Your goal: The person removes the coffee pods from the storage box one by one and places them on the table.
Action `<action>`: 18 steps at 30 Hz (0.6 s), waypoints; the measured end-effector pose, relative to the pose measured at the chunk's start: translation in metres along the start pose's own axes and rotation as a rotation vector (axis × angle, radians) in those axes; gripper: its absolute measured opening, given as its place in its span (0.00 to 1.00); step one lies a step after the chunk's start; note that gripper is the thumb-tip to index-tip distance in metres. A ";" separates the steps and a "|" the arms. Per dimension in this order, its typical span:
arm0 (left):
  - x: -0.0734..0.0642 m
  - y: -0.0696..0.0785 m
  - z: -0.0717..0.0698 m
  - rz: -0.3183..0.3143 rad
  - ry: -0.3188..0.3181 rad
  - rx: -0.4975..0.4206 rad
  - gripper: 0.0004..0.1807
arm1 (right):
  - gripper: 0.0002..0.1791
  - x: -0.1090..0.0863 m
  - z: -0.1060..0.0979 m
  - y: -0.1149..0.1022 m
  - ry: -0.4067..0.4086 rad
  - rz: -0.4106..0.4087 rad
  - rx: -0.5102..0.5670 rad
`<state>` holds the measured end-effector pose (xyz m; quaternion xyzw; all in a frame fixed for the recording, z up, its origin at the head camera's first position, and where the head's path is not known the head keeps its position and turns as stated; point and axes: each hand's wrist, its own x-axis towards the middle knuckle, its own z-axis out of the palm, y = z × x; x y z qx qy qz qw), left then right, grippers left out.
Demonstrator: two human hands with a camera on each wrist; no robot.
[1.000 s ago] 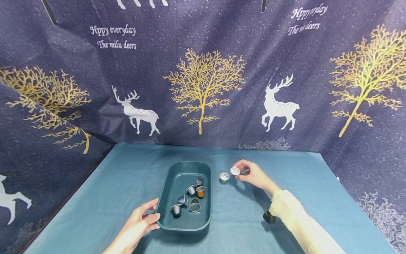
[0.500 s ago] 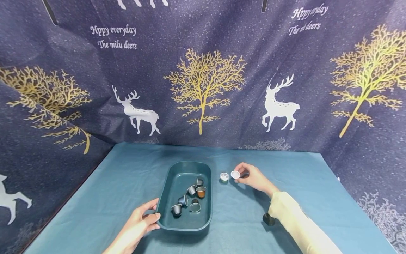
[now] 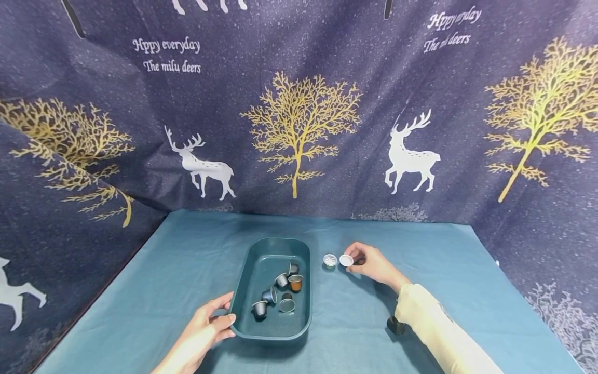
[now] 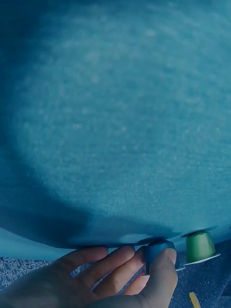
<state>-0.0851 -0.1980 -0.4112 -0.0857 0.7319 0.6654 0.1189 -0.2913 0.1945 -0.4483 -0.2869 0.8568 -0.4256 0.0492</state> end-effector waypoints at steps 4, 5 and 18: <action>0.000 0.000 0.000 0.001 0.000 0.004 0.33 | 0.17 -0.001 0.001 -0.002 0.010 0.004 -0.016; 0.000 0.000 0.000 -0.001 0.001 0.004 0.33 | 0.17 -0.001 0.001 -0.002 0.015 0.004 -0.022; -0.002 0.002 0.001 -0.004 0.014 -0.002 0.33 | 0.16 -0.002 0.004 -0.003 0.057 -0.014 -0.069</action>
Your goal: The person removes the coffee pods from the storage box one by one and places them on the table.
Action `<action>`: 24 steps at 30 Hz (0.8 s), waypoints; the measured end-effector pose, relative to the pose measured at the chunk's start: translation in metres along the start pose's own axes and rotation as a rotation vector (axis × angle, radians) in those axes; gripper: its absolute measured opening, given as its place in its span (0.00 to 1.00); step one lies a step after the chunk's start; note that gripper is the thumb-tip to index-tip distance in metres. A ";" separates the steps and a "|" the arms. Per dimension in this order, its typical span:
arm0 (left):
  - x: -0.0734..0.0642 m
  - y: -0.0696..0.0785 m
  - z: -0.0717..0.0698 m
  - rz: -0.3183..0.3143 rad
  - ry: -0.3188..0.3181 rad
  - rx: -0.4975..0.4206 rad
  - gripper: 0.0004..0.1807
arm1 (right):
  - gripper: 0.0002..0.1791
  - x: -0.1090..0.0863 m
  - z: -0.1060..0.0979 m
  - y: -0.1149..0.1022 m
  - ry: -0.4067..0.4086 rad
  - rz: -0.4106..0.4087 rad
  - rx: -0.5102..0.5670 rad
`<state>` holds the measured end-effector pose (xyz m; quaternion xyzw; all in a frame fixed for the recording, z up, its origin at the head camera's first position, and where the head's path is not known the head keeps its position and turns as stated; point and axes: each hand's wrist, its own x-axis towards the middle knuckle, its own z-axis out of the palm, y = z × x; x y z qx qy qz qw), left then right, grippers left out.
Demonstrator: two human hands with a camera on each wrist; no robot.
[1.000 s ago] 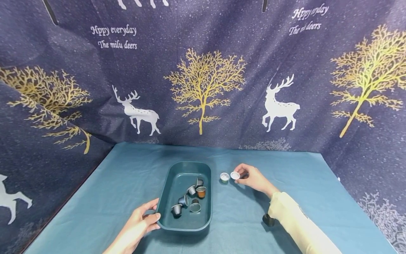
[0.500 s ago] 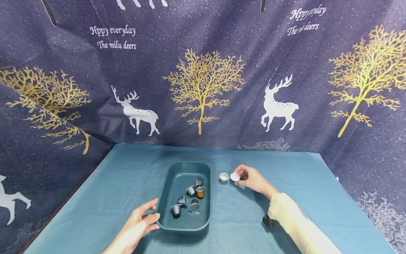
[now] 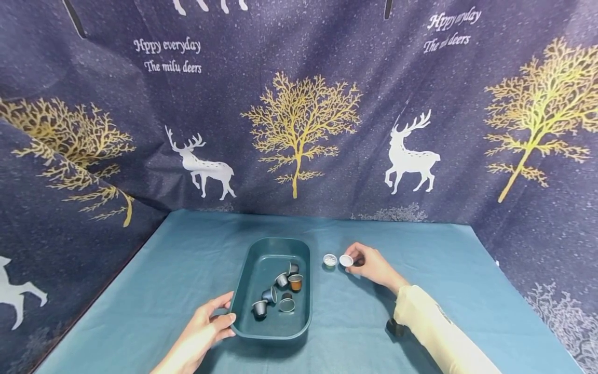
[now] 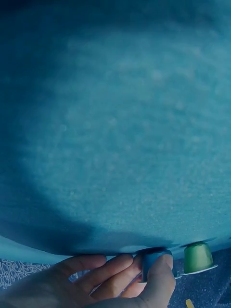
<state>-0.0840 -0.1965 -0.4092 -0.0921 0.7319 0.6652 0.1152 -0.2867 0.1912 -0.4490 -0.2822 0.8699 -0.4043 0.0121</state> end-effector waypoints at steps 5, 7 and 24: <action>0.001 0.000 0.001 0.003 0.006 -0.002 0.32 | 0.17 0.000 0.000 0.001 -0.009 0.014 -0.003; 0.002 0.000 0.001 0.001 0.008 0.000 0.32 | 0.17 0.000 0.000 0.001 -0.012 0.018 -0.001; 0.003 0.000 -0.001 -0.016 -0.003 -0.006 0.32 | 0.31 -0.002 -0.003 -0.001 -0.058 0.039 -0.039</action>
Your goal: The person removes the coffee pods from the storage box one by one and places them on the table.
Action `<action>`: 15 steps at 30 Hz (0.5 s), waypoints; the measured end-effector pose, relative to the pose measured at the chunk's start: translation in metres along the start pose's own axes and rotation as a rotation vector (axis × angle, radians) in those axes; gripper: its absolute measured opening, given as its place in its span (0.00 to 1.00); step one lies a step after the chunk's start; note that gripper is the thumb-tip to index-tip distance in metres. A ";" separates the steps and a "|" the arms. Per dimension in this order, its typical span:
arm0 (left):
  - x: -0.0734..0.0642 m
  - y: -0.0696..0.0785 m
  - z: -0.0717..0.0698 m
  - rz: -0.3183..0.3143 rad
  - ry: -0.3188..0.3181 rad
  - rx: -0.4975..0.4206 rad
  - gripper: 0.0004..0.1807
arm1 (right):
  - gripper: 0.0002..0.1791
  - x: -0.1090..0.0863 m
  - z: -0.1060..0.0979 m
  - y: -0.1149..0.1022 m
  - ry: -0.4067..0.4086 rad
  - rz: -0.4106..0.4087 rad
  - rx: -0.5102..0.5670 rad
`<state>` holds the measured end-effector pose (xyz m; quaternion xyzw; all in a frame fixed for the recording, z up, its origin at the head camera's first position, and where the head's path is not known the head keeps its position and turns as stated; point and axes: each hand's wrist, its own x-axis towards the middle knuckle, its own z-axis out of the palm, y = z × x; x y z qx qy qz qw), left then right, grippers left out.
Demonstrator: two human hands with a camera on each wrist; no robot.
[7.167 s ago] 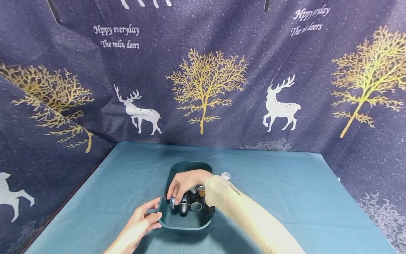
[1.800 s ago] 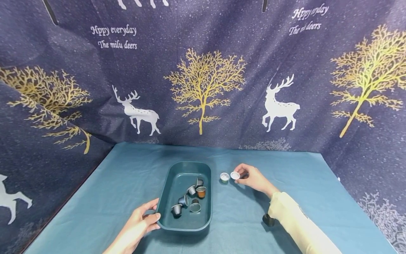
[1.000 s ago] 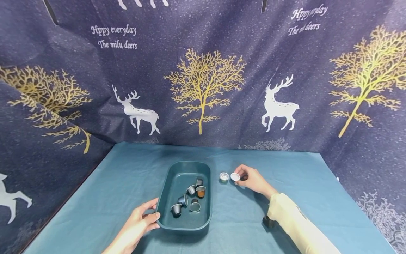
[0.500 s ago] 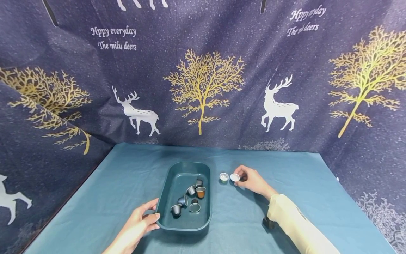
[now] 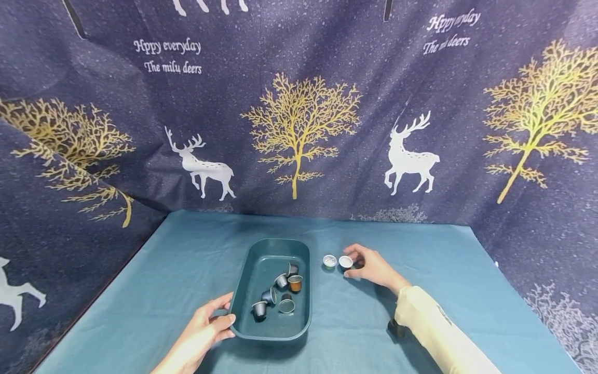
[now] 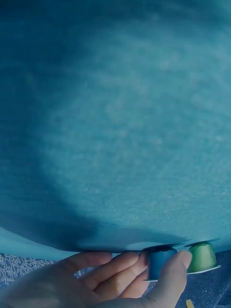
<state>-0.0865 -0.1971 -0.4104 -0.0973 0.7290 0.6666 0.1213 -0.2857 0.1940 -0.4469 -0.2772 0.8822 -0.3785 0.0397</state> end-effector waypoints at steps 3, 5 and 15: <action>0.000 -0.001 -0.001 0.006 -0.011 0.000 0.33 | 0.35 -0.001 -0.001 0.000 -0.016 0.015 -0.003; 0.000 -0.001 -0.001 0.012 -0.015 0.000 0.33 | 0.37 -0.001 -0.002 0.000 -0.025 0.020 -0.004; -0.001 0.000 0.000 0.012 -0.008 0.008 0.33 | 0.40 -0.001 -0.004 0.004 -0.048 0.016 0.007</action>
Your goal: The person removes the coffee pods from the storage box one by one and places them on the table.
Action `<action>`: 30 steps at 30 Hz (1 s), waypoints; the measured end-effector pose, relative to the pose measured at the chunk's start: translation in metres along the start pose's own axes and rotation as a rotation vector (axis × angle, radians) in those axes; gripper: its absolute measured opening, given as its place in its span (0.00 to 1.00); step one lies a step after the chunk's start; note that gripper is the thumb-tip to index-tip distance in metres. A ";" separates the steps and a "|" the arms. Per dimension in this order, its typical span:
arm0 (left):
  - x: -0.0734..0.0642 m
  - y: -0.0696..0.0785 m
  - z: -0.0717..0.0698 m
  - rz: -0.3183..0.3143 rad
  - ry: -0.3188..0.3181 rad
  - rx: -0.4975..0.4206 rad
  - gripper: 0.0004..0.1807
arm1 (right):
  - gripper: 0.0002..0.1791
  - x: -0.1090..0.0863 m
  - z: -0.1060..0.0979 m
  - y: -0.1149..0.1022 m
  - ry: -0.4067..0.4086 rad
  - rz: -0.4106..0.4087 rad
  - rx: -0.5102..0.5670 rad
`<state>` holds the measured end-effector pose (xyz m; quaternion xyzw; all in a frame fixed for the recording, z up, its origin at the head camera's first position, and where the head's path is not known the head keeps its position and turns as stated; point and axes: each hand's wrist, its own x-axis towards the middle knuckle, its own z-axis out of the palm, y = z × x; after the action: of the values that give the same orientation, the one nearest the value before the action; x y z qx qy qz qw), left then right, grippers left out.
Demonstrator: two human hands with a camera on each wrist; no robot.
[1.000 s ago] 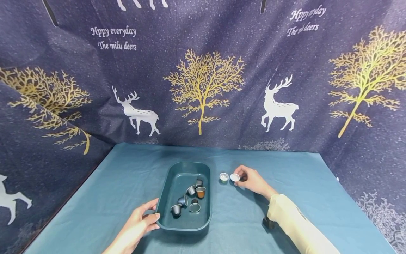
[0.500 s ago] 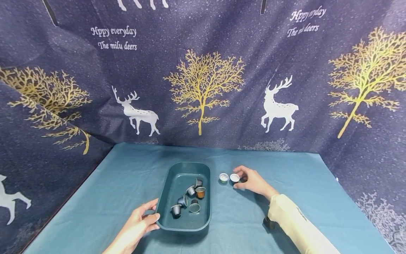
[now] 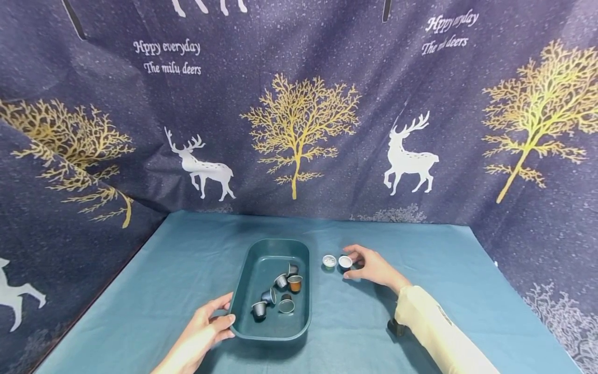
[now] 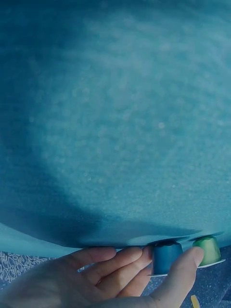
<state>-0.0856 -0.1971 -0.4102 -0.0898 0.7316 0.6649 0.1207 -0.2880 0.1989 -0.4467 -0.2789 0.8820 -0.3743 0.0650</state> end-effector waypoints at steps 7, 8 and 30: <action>0.000 0.001 -0.001 -0.003 -0.005 0.000 0.33 | 0.41 0.000 -0.002 0.001 -0.010 -0.004 -0.010; 0.000 0.001 -0.001 -0.005 -0.005 0.000 0.33 | 0.41 0.000 -0.003 0.000 -0.014 -0.004 -0.010; 0.001 0.000 0.001 -0.020 0.021 0.010 0.32 | 0.39 0.007 -0.015 -0.020 -0.042 -0.012 0.059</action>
<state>-0.0864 -0.1965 -0.4102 -0.1035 0.7352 0.6590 0.1204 -0.2896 0.1936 -0.4218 -0.2901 0.8673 -0.3946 0.0893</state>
